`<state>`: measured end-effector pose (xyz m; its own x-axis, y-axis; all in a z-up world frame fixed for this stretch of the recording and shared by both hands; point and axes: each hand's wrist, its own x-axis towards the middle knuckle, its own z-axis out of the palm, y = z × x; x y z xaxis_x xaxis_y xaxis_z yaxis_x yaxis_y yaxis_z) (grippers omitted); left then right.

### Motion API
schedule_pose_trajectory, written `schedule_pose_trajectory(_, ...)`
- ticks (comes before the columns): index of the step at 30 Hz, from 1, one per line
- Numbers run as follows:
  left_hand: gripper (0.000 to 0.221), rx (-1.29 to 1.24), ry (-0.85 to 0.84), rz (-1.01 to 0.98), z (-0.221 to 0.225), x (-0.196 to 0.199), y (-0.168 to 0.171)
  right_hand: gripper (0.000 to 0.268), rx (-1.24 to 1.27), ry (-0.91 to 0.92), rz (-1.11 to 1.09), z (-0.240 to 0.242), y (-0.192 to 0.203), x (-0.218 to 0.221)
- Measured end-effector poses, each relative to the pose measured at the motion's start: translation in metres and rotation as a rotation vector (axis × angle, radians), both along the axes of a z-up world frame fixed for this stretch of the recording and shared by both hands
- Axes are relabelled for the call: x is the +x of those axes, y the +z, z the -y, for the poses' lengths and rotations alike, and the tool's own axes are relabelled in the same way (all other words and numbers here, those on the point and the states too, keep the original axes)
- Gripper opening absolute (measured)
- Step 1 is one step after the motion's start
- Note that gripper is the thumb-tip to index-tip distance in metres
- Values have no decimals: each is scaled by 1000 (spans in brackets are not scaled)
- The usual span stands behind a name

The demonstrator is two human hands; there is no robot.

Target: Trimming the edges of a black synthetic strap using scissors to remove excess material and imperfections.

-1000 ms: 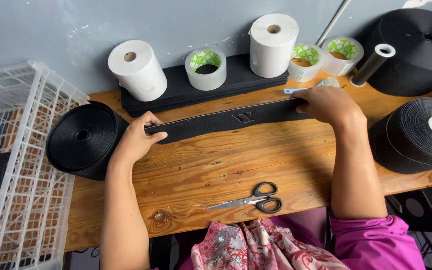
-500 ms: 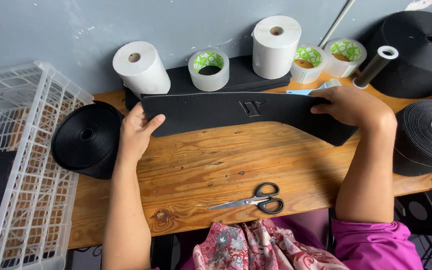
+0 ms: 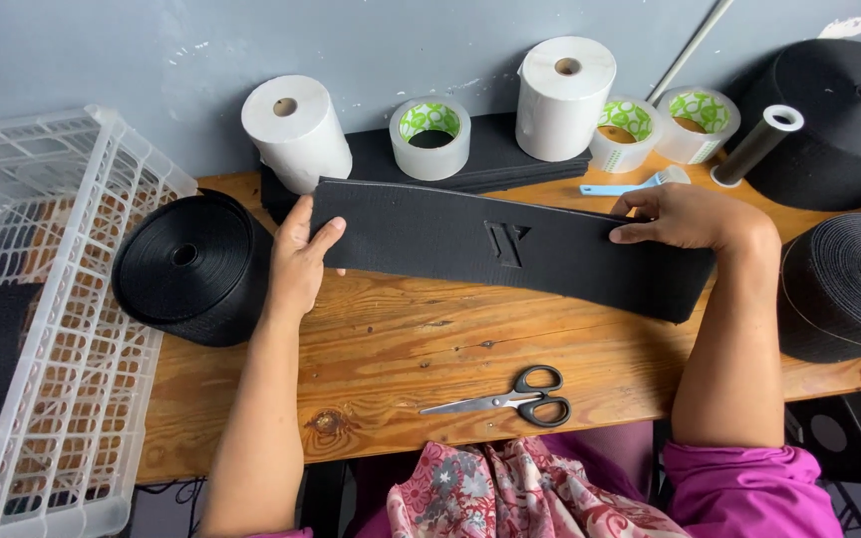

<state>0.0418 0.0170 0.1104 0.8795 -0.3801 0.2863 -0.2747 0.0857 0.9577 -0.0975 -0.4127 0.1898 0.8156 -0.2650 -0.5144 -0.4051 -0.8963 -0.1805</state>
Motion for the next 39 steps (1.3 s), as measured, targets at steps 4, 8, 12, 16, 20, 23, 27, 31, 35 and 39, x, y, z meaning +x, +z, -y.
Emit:
schedule_pose_trajectory(4,37,94,50,-187,6,-9,5,46,49,-57,-47,-20,-4,9)
schedule_pose_trajectory(8,36,-6,48,-153,9,-10,0,48,44,44,-22,-38,-29,25)
schedule_pose_trajectory(12,27,8,48,-87,19,-20,6,46,57,126,125,-59,-46,29)
schedule_pose_trajectory(16,25,80,44,-47,31,-33,0,46,68,223,170,-80,-52,26)
schedule_pose_trajectory(20,26,111,59,-49,43,-40,-13,49,103,337,388,-111,-69,38)
schedule_pose_trajectory(23,27,103,84,-61,46,-46,-11,44,122,360,489,-123,-95,44)
schedule_pose_trajectory(27,28,-9,103,-112,48,-51,-7,34,252,288,567,-122,-114,51)
schedule_pose_trajectory(31,31,-187,60,-241,59,-44,-34,30,280,247,621,-117,-128,55)
schedule_pose_trajectory(35,26,-405,65,-367,69,-59,-19,28,344,229,665,-119,-125,55)
schedule_pose_trajectory(39,10,-526,63,-373,75,-70,-14,24,430,197,697,-116,-132,56)
